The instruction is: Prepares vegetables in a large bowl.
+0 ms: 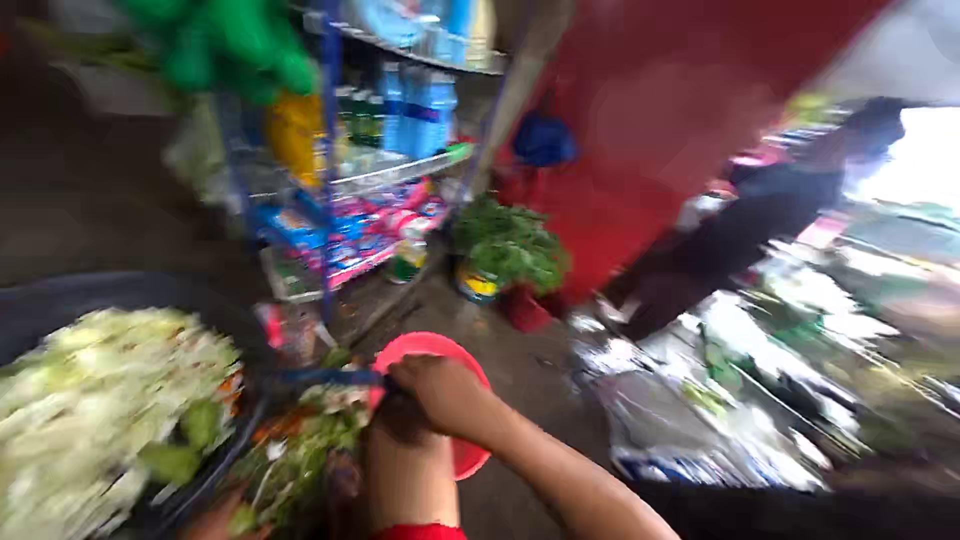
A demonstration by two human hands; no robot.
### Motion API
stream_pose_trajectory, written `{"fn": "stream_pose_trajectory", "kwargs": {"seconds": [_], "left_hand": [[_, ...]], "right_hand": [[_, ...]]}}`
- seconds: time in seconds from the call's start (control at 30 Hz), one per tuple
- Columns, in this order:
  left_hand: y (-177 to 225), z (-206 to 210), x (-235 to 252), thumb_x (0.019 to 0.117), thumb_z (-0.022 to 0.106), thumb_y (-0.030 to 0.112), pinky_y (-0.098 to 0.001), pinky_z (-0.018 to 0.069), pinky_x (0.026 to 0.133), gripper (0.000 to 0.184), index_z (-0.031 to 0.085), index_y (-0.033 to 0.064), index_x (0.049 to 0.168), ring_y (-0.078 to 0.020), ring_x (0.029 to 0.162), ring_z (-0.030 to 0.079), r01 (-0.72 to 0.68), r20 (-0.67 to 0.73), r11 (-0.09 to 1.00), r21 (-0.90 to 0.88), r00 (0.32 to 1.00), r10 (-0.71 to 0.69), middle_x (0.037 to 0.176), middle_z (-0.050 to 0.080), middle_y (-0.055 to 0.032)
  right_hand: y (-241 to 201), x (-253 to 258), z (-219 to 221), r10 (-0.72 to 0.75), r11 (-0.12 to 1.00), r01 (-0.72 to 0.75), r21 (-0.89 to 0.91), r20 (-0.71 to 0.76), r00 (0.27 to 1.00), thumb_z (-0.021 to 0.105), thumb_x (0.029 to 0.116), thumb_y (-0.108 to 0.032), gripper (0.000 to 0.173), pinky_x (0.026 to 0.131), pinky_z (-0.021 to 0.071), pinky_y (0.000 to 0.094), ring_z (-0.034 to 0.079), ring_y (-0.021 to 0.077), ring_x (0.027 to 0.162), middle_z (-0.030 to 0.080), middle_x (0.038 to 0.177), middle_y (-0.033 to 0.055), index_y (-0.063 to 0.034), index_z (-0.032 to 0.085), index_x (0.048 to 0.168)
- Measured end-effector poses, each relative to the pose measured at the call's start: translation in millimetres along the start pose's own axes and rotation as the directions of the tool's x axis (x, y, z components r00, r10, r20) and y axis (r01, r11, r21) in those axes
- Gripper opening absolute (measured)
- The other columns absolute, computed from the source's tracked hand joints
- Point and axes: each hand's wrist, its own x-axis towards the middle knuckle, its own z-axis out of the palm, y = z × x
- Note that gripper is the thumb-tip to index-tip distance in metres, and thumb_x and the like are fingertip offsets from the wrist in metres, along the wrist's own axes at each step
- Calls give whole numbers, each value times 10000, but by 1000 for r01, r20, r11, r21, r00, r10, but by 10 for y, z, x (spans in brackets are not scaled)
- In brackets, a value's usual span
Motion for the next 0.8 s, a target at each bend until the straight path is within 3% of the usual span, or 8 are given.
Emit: {"fn": "stream_pose_trajectory", "kwargs": {"seconds": [0.1,0.23,0.3,0.4,0.47,0.53,0.67,0.8], "left_hand": [[230,-348,-248,935,764,344,-600,483,1062,612,558,65,1438,-389,1215,634,-13,-64,962,-271,998,-4,1312,648,-238],[352,-904,-857,976,707,236,-427,573,952,473,547,114,1405,-209,1072,682,-210,-417,775,-596,906,-76,1257,662,-120],[264,-1095,-1225,977,660,189,-399,631,785,418,526,110,1365,-208,917,715,-402,-568,496,-769,787,-243,1151,680,-92],[-209,-1236,-1861,972,605,267,-445,642,772,401,482,139,1331,-270,942,727,-685,-694,234,-690,535,-481,1151,693,-108],[-636,-1217,-2255,1029,509,368,-460,637,788,369,488,138,1317,-266,939,721,-773,-668,195,-603,356,-654,1098,697,-94],[-1091,-1154,-2556,1108,336,455,-441,625,794,378,540,142,1166,-227,877,713,-816,-509,94,-570,262,-820,979,701,-64],[-1988,-947,-2758,1094,365,458,-351,606,705,395,572,122,1061,-172,773,687,-766,-189,-61,-640,234,-954,895,679,-50],[-2568,-957,-2720,1067,403,366,-285,566,576,282,568,139,1089,-143,671,662,-635,-150,-65,-770,280,-948,842,666,-39]], "right_hand": [[-81,420,241,61,982,-57,182,-14,998,524,1066,-341,467,919,571,587,716,348,1052,699,1239,160,-133,517,1484],[-682,1213,724,-130,970,108,218,90,987,478,1084,-403,547,897,562,625,720,401,994,721,1115,213,-146,424,1563],[-1173,1601,950,-254,957,203,208,260,932,488,1089,-386,558,994,520,636,684,424,1130,693,1234,236,-164,390,1592],[-1845,2114,1411,-402,913,384,136,457,793,483,1090,-390,542,1054,479,631,636,417,1232,657,1324,226,-191,399,1588],[-2177,2308,1638,-423,887,453,84,539,728,476,1092,-390,528,1054,475,641,627,430,1244,653,1329,235,-180,416,1573],[-2374,2433,1813,-407,879,476,35,573,711,473,1091,-369,508,1037,486,645,634,432,1233,656,1324,231,-176,423,1558],[-2479,2595,1967,-319,913,405,-45,537,781,488,1071,-339,512,992,515,647,650,431,1202,649,1333,218,-207,426,1562],[-2465,2778,1984,-255,938,335,-91,472,844,463,1084,-357,459,941,542,638,679,424,1146,674,1283,205,-218,452,1521]]}}
